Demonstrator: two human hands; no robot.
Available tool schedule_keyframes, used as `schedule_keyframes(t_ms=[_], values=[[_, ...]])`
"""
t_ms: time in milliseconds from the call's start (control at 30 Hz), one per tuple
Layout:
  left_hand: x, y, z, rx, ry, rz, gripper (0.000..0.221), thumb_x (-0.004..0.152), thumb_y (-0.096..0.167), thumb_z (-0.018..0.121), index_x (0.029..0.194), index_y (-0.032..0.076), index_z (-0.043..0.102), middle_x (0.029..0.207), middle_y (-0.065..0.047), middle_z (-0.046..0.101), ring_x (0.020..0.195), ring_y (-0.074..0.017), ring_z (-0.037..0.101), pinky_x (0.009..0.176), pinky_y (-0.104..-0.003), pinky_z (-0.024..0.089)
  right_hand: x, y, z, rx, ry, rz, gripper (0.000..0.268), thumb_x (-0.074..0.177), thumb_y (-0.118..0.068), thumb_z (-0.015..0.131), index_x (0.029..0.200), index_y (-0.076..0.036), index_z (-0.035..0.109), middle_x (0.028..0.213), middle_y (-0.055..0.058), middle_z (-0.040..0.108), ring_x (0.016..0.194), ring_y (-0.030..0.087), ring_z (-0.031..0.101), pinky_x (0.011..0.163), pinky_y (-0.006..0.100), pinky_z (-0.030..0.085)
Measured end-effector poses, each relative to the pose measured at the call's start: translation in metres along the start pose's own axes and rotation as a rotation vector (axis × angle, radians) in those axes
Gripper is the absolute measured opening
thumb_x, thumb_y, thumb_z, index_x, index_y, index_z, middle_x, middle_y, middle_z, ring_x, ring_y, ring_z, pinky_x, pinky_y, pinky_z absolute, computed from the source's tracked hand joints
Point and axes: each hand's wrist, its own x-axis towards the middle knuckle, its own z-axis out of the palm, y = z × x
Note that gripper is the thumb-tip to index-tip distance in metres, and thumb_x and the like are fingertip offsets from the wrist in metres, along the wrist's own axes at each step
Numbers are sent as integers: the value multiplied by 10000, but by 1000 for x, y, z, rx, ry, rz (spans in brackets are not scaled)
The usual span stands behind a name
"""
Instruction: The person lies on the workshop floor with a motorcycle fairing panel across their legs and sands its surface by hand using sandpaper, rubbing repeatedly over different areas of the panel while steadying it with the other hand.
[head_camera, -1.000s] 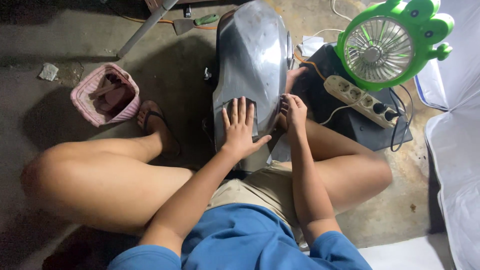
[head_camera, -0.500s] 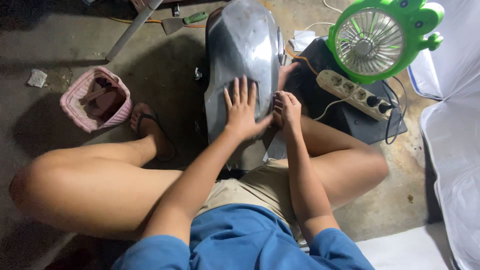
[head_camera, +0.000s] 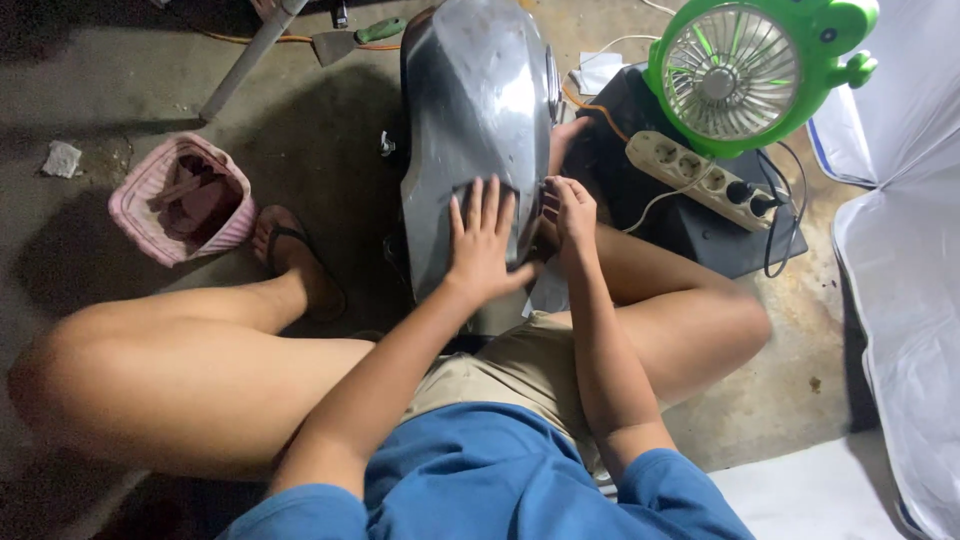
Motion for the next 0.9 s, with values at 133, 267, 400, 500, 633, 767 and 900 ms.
schedule_keyframes(t_ms=[133,267,400,500,633,767,900], values=[[-17,3,6,67,-56,23,1222,707,725,679,1628,86,193,1708,-216,-18,1571,-431,-42,1213,-707,25,-7,-13,5,-13,3,20,160,916,-314,687,965,-185,767,894,4,739,724,108,678,628,233,576],[17,-12,5,20,28,3,1178,761,781,620,1620,74,236,1707,-224,30,1574,-433,-1,1212,-701,28,-4,-9,4,-8,8,8,142,891,-323,712,940,-206,776,873,1,747,707,105,683,604,239,572],[16,-7,-1,20,-12,-54,1237,730,820,596,1625,56,216,1703,-242,-10,1567,-447,-43,1201,-718,9,-10,-12,6,3,20,16,157,884,-331,708,935,-200,778,862,2,743,704,108,681,590,233,563],[-14,10,-3,80,-91,-11,1252,686,750,688,1619,64,211,1700,-247,6,1565,-452,-34,1202,-716,14,-28,-32,10,14,4,31,136,898,-302,699,938,-193,770,863,-13,735,712,91,662,612,214,554],[2,1,-7,81,-110,16,1257,688,726,698,1625,69,178,1701,-241,-21,1564,-450,-52,1202,-723,13,-13,-21,11,64,3,-1,148,896,-271,703,959,-156,772,825,6,713,669,90,641,563,191,538],[49,-24,-11,-11,26,-37,1202,759,733,662,1628,48,190,1698,-254,-22,1565,-463,-42,1202,-727,33,-16,-9,8,81,4,-12,129,893,-278,709,934,-171,769,824,0,713,672,98,647,558,212,547],[43,-16,-17,-12,9,-70,1261,739,762,663,1626,19,163,1688,-282,-42,1556,-481,-72,1188,-734,6,-9,-10,5,41,31,33,149,894,-292,705,959,-177,775,846,18,737,674,114,659,556,228,563]])
